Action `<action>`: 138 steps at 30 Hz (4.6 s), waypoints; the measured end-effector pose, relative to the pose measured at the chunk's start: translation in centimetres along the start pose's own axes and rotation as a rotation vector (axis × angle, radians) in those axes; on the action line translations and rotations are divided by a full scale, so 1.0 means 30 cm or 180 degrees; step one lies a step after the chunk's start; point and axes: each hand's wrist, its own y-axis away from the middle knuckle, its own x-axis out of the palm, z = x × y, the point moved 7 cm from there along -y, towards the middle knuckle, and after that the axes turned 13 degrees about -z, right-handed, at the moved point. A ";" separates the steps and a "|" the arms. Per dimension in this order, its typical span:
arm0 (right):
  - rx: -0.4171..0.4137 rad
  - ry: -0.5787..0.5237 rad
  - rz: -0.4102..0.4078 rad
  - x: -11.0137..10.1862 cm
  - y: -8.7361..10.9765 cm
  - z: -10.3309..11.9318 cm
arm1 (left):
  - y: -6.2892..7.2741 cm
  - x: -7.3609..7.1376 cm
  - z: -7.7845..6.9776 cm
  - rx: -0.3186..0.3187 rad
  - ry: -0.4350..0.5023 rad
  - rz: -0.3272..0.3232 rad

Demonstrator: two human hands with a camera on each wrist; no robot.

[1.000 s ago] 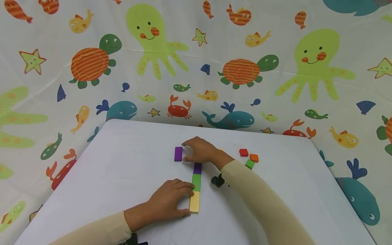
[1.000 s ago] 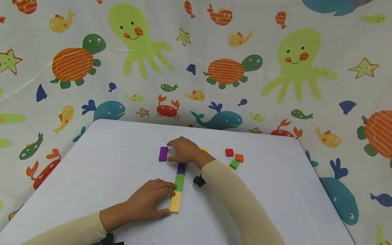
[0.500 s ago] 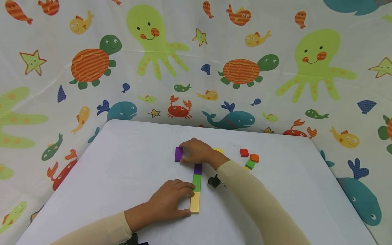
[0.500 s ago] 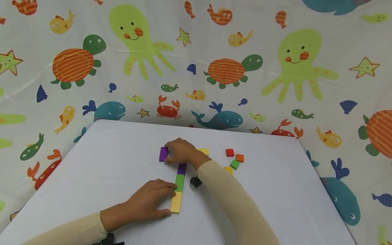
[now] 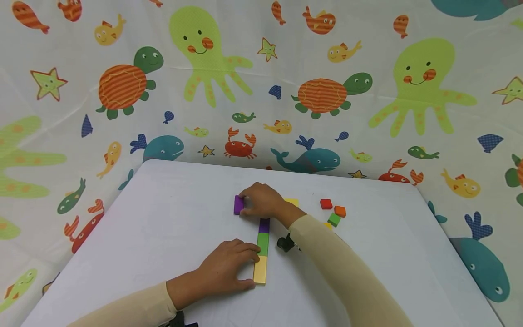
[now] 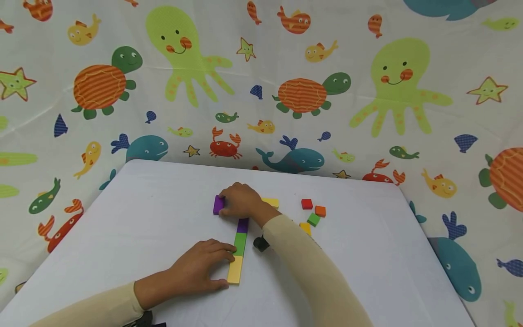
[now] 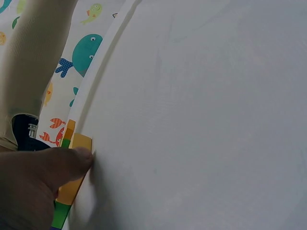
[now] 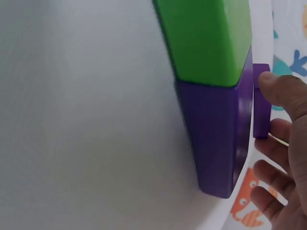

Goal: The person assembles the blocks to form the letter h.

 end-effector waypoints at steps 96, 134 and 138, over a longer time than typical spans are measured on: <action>0.0464 -0.0292 -0.0213 -0.118 0.259 -0.245 | -0.005 -0.003 -0.003 -0.0075 -0.0030 0.0082; 0.0604 -0.0371 -0.0312 -0.153 0.568 -0.380 | -0.003 0.005 -0.005 -0.0132 -0.0002 0.0090; 0.0607 -0.0419 -0.0331 -0.149 0.591 -0.382 | -0.002 0.006 -0.008 -0.0131 -0.0002 0.0093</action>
